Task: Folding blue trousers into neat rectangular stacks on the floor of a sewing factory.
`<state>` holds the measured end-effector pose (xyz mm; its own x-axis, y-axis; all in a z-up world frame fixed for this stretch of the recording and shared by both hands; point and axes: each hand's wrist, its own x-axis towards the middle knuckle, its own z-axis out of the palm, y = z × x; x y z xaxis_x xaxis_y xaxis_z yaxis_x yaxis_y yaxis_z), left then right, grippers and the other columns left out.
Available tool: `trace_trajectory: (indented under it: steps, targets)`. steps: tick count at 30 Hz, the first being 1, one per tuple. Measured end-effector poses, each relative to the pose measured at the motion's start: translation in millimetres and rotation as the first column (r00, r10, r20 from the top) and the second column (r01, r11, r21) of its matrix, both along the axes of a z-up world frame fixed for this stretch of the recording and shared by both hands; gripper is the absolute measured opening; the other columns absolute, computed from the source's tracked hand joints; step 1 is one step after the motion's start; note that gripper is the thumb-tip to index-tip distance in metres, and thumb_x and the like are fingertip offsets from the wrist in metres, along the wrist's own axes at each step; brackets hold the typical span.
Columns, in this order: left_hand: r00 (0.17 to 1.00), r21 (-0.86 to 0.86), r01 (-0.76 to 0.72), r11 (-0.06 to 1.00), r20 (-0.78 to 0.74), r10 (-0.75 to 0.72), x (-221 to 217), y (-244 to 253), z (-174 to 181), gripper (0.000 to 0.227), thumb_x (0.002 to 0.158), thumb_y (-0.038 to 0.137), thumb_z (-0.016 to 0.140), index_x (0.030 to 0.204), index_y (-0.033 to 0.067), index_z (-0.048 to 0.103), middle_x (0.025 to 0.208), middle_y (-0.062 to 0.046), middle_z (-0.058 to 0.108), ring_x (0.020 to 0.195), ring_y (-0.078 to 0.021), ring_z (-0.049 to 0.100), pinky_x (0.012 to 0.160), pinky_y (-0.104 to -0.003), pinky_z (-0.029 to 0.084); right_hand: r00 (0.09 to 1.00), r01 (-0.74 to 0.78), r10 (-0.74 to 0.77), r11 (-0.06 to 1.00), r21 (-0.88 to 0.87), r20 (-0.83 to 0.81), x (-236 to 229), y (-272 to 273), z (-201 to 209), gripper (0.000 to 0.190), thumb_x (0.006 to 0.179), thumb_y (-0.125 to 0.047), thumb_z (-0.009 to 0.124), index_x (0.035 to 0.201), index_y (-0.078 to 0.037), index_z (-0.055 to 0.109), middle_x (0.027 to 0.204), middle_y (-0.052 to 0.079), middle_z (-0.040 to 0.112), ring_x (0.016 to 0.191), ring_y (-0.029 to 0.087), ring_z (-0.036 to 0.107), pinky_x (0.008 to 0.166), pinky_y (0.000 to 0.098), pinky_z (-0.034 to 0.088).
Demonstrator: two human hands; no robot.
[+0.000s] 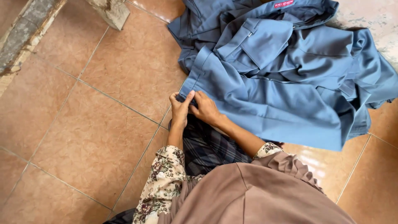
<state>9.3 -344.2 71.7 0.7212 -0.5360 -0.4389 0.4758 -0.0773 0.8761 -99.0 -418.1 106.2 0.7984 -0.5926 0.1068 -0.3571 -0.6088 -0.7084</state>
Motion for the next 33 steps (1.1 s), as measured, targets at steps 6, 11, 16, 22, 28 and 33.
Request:
trace_trajectory:
  steps: [6, 11, 16, 22, 28, 33]
  targets:
    - [0.978, 0.276, -0.067, 0.959, 0.209, 0.008, 15, 0, -23, 0.044, 0.085, 0.023, 0.08, 0.122, 0.0187, 0.057, 0.126, -0.018, 0.061, 0.117, -0.0296, 0.062, 0.093, -0.036, 0.053, 0.991, -0.119, 0.134, 0.889, -0.443, 0.003, -36, 17, 6, 0.05, 0.093, -0.007, 0.05, 0.142, -0.017, 0.051, 0.104, 0.01, 0.061, 0.091, 0.029, 0.066, 0.067, 0.0384, 0.058]
    - [0.934, 0.247, 0.027, 0.969, 0.34, -0.113, 22, -13, 47, 0.036, 0.09, 0.017, 0.065, 0.125, 0.0223, 0.06, 0.145, -0.019, 0.055, 0.142, -0.0381, 0.044, 0.117, -0.047, 0.037, 0.999, -0.039, 0.027, 0.809, -0.587, -0.028, -98, 7, -29, 0.025, 0.103, -0.021, 0.047, 0.124, -0.025, 0.06, 0.108, 0.008, 0.064, 0.088, 0.026, 0.07, 0.065, 0.0341, 0.058]
    - [0.921, 0.198, 0.04, 0.979, 0.372, -0.113, 34, -15, 59, 0.034, 0.09, 0.013, 0.063, 0.122, 0.0239, 0.065, 0.142, -0.016, 0.06, 0.142, -0.0346, 0.046, 0.117, -0.045, 0.037, 0.972, 0.042, -0.149, 0.872, -0.488, -0.182, -138, 31, -50, 0.042, 0.099, -0.055, 0.055, 0.106, -0.014, 0.066, 0.118, 0.013, 0.067, 0.102, 0.029, 0.07, 0.066, 0.0385, 0.06]
    - [0.908, 0.123, -0.024, 0.992, 0.418, -0.029, 72, 18, 50, 0.035, 0.088, 0.003, 0.061, 0.117, 0.0201, 0.072, 0.129, -0.016, 0.069, 0.134, -0.0335, 0.055, 0.112, -0.044, 0.043, 0.849, -0.006, -0.191, 0.929, -0.37, -0.492, -103, 13, -97, 0.034, 0.082, -0.037, 0.067, 0.091, -0.006, 0.076, 0.139, 0.013, 0.059, 0.116, 0.03, 0.063, 0.074, 0.0462, 0.062]
    - [0.883, 0.371, -0.102, 0.923, 0.46, -0.087, 136, 94, -18, 0.036, 0.092, 0.011, 0.061, 0.113, 0.0366, 0.076, 0.125, -0.003, 0.071, 0.128, -0.0259, 0.059, 0.109, -0.04, 0.046, 0.813, -0.001, -0.116, 0.98, -0.2, -0.571, 5, -27, -150, 0.026, 0.079, -0.019, 0.06, 0.092, -0.004, 0.077, 0.135, 0.01, 0.066, 0.106, 0.031, 0.07, 0.08, 0.048, 0.062]
    - [0.894, 0.51, -0.194, 0.838, 0.444, -0.063, 160, 168, -87, 0.036, 0.096, 0.012, 0.058, 0.115, 0.0375, 0.075, 0.125, -0.004, 0.072, 0.127, -0.0273, 0.06, 0.111, -0.041, 0.045, 0.852, -0.091, -0.011, 0.981, -0.17, -0.523, 102, -29, -182, 0.026, 0.074, -0.013, 0.061, 0.091, 0.0, 0.075, 0.123, 0.014, 0.071, 0.096, 0.038, 0.073, 0.078, 0.0526, 0.062]
